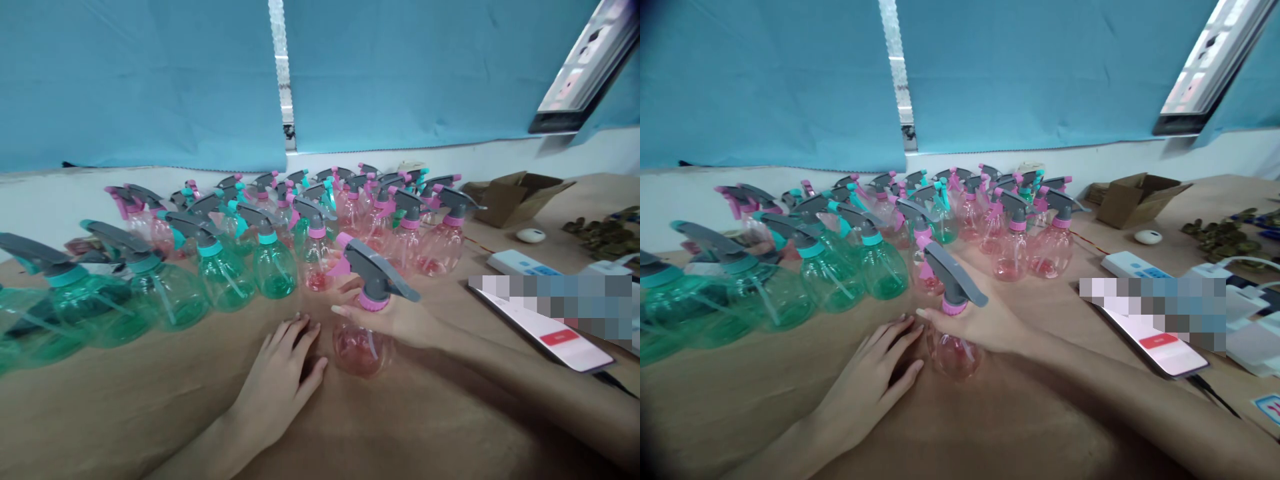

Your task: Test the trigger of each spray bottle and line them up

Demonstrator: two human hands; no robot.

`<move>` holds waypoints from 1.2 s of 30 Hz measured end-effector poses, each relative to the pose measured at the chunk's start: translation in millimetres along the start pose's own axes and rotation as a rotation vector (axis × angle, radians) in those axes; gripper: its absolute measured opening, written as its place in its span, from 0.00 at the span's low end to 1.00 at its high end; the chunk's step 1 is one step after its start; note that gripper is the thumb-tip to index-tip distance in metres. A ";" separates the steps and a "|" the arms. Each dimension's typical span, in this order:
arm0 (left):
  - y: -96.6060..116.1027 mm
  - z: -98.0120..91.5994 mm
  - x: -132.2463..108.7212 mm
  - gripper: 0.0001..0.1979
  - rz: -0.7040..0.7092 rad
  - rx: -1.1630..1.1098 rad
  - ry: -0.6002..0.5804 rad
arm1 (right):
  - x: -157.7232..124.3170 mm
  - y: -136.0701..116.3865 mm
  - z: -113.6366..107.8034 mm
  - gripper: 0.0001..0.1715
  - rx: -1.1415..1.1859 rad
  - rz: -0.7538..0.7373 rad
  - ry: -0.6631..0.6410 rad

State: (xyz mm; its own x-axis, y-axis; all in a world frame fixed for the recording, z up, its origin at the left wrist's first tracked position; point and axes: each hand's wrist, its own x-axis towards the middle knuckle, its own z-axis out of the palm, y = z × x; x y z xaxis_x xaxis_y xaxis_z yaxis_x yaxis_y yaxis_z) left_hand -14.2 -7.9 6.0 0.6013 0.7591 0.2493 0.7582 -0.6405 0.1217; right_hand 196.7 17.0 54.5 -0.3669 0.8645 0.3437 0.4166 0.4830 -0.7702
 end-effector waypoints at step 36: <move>-0.1 0.5 -0.2 0.19 -0.005 0.002 0.001 | -0.6 -1.5 -1.1 0.13 -0.010 -0.036 -0.034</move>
State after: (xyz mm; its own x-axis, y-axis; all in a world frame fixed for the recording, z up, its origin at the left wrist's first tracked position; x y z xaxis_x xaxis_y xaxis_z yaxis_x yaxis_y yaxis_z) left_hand -14.2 -8.0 5.5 0.5975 0.7619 0.2500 0.7614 -0.6369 0.1214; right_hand 197.2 15.9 56.0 -0.4092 0.8416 0.3525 0.4108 0.5149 -0.7524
